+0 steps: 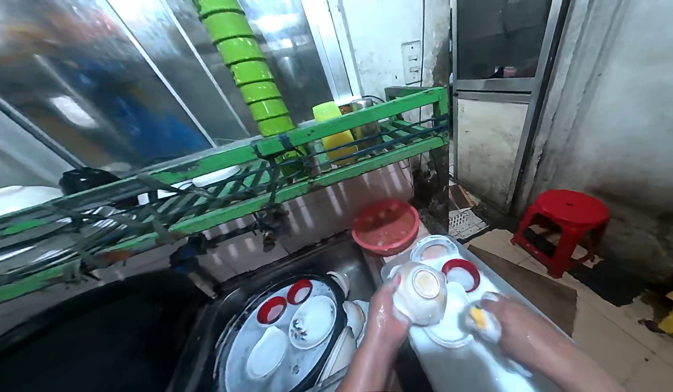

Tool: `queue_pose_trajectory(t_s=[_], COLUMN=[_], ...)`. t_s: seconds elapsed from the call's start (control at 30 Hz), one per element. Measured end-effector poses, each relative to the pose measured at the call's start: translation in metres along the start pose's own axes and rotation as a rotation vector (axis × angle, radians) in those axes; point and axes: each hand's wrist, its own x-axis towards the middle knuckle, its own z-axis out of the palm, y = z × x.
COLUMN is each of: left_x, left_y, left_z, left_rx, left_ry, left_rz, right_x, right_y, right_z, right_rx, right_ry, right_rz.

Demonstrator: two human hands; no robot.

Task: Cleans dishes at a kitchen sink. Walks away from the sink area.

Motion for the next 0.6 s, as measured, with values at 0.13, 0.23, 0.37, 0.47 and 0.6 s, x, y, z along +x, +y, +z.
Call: queue_pose_trajectory(t_s=[0.13, 0.23, 0.37, 0.47, 0.6], left_x=[0.001, -0.002, -0.014, -0.024, -0.031], left_y=[-0.006, -0.018, -0.041, -0.047, -0.031], left_z=[-0.007, -0.005, 0.009, 0.023, 0.030], left_rx=[-0.093, -0.075, -0.068, -0.105, -0.004], left_ry=[0.004, 0.042, 0.053, -0.012, -0.071], left_rz=[-0.074, -0.054, -0.046, -0.041, 0.049], right_x=[-0.002, 0.002, -0.001, 0.009, 0.019], right_y=[0.032, 0.035, -0.010, -0.044, -0.030], right_z=[0.032, 0.035, 0.024, 0.042, 0.049], right_rx=[-0.054, 0.215, 0.484, 0.208, 0.414], right_ry=[-0.197, -0.133, 0.564, 0.795, 0.880], right_rz=[0.252, 0.366, 0.128, -0.297, -0.249])
